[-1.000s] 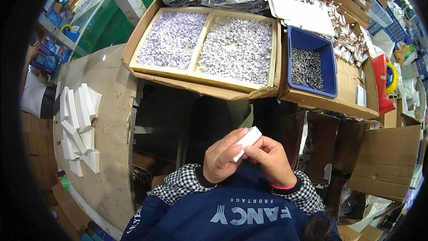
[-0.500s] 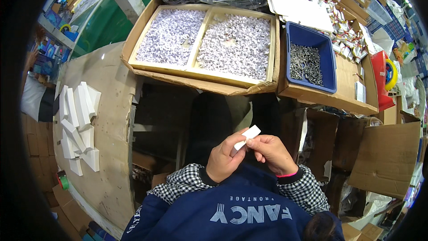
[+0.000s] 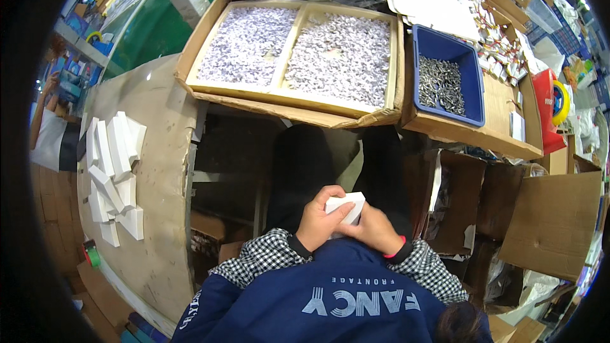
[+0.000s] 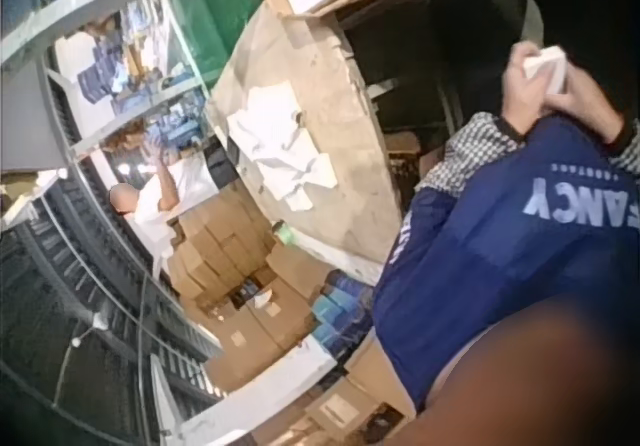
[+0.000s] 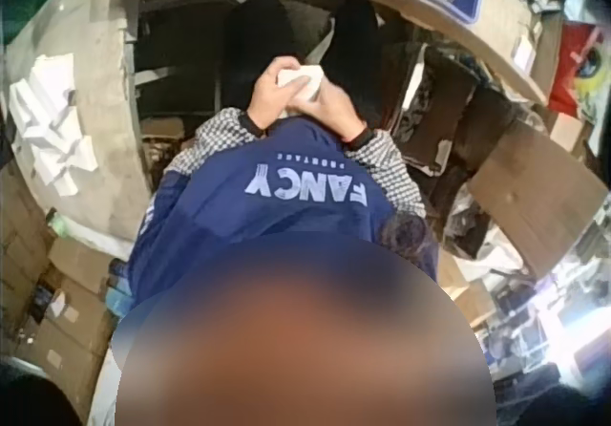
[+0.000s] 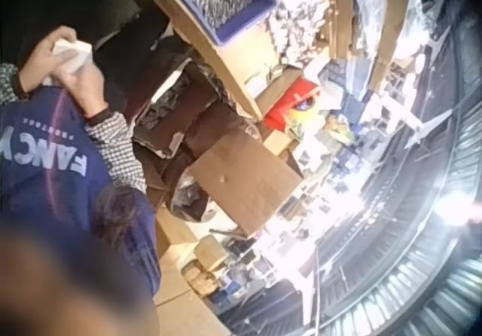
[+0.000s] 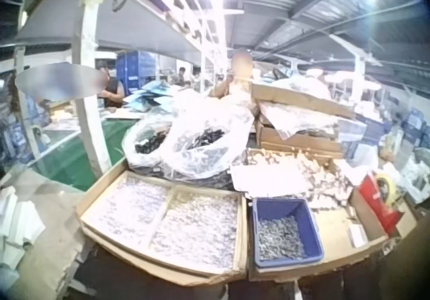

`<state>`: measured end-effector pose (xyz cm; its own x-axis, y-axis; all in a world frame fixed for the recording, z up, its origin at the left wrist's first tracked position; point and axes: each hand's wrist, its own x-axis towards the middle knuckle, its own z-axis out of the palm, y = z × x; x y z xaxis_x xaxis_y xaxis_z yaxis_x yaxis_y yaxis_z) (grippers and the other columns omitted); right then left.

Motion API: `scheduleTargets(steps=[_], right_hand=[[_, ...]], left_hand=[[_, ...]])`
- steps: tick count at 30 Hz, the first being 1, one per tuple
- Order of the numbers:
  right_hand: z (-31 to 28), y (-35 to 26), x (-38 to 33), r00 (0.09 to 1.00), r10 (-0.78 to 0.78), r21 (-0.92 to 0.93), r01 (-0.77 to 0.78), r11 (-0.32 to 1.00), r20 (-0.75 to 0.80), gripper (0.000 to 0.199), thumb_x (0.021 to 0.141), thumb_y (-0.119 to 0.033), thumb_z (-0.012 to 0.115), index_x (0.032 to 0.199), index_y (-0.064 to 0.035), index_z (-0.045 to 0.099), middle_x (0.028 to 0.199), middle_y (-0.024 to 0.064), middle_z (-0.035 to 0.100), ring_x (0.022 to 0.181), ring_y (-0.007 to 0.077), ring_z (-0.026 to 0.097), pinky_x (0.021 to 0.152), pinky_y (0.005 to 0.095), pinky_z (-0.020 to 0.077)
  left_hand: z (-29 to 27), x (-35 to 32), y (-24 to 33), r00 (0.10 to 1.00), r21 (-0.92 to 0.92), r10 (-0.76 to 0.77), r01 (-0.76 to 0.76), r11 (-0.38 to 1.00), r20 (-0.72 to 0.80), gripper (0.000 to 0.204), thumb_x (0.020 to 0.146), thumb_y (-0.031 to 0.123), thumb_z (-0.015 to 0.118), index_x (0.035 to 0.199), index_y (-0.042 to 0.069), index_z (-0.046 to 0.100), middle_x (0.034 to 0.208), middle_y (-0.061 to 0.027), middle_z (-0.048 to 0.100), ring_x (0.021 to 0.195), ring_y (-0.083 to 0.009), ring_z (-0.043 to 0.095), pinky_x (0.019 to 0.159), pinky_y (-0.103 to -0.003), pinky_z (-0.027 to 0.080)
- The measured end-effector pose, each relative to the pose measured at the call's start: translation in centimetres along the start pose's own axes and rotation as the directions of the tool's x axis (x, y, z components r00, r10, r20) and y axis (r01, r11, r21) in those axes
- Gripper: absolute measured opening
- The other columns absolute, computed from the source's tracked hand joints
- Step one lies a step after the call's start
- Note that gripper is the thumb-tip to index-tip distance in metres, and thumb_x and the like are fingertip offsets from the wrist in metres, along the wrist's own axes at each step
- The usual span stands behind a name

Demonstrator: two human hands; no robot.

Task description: The person repeatedly picks small white rectangular components from a tray, folds them into a compact shape, and places them into a larger cardboard box. The process is continuous and repetitive throughout the clip.

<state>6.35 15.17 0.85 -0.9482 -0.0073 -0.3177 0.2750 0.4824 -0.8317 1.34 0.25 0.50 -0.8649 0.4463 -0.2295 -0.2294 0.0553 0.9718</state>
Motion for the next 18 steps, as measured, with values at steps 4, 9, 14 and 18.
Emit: scheduleTargets(steps=[4,9,14,18], right_hand=[[0.5,0.4,-0.3,0.998,-0.057,0.055,0.056,0.997,0.023,0.06,0.073,-0.039,0.077,0.116,-0.0029,0.056,0.097,0.0198,0.067,0.086,0.0336,0.067,0.071,0.0363,0.0527],[-0.3,0.1,1.0,0.989,-0.136,-0.014,0.137,0.99,0.065,0.053,0.075,-0.03,0.078,0.115,-0.0025,0.058,0.092,0.0181,0.068,0.081,0.0273,0.069,0.069,0.0323,0.053],[-0.8,-3.0,2.1,0.968,-0.094,0.319,0.015,0.948,0.232,0.043,0.084,-0.003,0.064,0.123,0.004,0.048,0.092,0.0081,0.066,0.079,0.0121,0.063,0.066,0.0233,0.0497],[-3.3,-7.3,2.1,0.944,-0.182,0.065,0.17,0.983,0.276,0.042,0.092,-0.007,0.057,0.133,-0.0012,0.047,0.11,0.0069,0.063,0.098,0.0114,0.059,0.083,0.0193,0.0451]], left_hand=[[-1.0,-0.1,-0.2,0.996,-0.063,-0.064,0.068,0.996,0.06,0.022,0.082,0.004,0.069,0.103,0.006,0.061,0.101,-0.0023,0.061,0.095,-0.0108,0.057,0.084,-0.026,0.048],[-2.8,-0.6,-0.2,0.992,-0.203,-0.124,0.127,0.971,0.03,0.025,0.085,0.004,0.066,0.11,0.005,0.06,0.11,-0.0063,0.059,0.103,-0.0139,0.056,0.09,-0.028,0.046],[-5.2,-0.7,1.0,0.986,-0.685,-0.105,-0.011,0.728,-0.127,0.027,0.09,0.01,0.061,0.116,0.002,0.056,0.109,-0.0073,0.06,0.101,-0.0141,0.057,0.089,-0.027,0.047],[-6.3,-1.6,1.2,0.987,-0.872,-0.092,-0.069,0.485,-0.129,0.039,0.096,0.031,0.053,0.127,0.009,0.048,0.115,-0.0084,0.058,0.104,-0.0167,0.056,0.093,-0.033,0.045]])
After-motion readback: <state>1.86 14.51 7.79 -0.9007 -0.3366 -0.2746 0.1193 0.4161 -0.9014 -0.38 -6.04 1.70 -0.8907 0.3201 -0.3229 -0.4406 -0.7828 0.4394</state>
